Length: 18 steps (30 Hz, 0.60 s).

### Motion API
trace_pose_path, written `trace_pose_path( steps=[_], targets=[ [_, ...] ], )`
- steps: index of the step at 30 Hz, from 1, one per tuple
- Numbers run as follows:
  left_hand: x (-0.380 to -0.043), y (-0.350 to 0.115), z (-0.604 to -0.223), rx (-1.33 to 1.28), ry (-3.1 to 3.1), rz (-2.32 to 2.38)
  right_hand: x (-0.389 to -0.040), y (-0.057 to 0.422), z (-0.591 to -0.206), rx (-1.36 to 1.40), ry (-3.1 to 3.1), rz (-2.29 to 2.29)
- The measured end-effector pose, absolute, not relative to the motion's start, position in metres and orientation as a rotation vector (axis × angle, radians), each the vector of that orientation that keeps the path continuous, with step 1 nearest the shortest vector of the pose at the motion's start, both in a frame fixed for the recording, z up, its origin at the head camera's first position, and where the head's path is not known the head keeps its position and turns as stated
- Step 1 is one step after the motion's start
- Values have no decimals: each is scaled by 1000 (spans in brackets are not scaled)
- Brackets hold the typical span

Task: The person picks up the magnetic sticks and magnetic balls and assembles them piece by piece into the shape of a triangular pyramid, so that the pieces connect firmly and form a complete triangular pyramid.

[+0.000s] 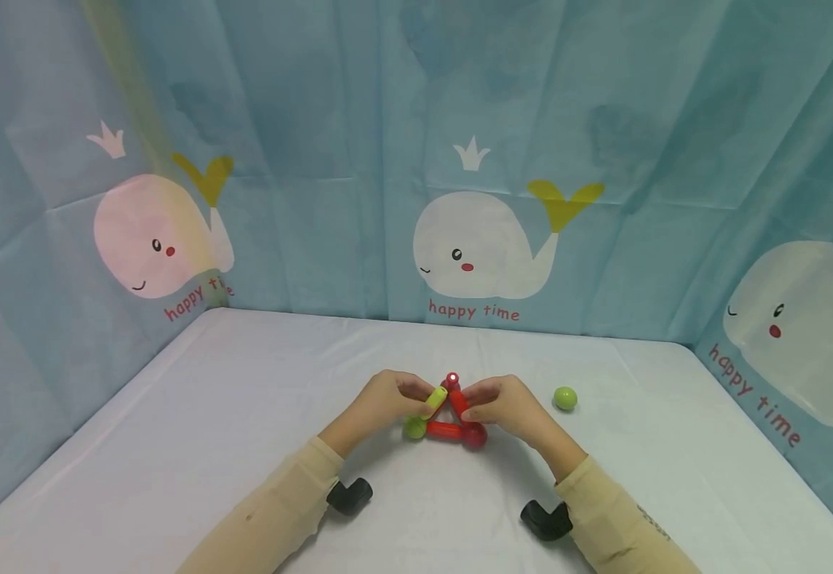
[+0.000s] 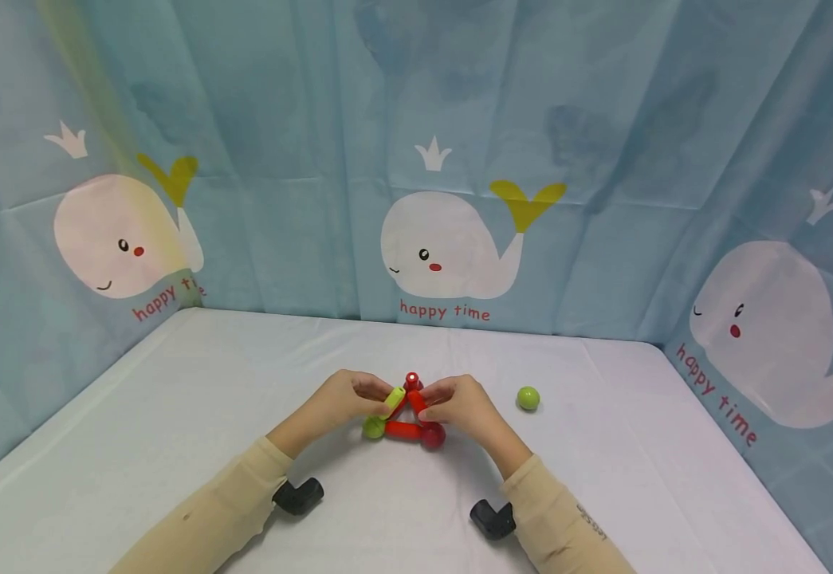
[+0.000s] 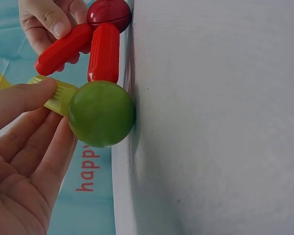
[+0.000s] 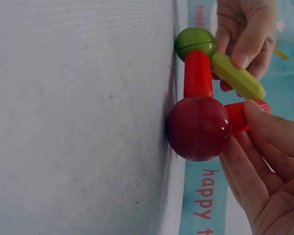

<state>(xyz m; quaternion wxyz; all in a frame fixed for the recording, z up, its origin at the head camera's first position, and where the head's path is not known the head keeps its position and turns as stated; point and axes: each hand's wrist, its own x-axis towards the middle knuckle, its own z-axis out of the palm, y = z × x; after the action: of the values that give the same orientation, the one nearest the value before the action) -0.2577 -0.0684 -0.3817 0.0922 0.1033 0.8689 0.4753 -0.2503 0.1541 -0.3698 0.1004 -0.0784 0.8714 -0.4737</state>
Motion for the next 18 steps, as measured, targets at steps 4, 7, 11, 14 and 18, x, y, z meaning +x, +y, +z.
trace_pose_path(
  steps=[4,7,11,14,18],
  targets=[
    [-257,-69,-382,319,2561,1416,-249,154,-369,-235,2585,-1387],
    [-258,-69,-383,312,2562,1402,-249,154,-370,-231,2586,-1382],
    [-258,-70,-383,321,2563,1392,-248,153,-370,-221,2593,-1373],
    [-258,-70,-383,324,2553,1394,-248,152,-370,-219,2604,-1362],
    [-259,-70,-384,323,2542,1394,-249,152,-369,-210,2613,-1349]
  ],
)
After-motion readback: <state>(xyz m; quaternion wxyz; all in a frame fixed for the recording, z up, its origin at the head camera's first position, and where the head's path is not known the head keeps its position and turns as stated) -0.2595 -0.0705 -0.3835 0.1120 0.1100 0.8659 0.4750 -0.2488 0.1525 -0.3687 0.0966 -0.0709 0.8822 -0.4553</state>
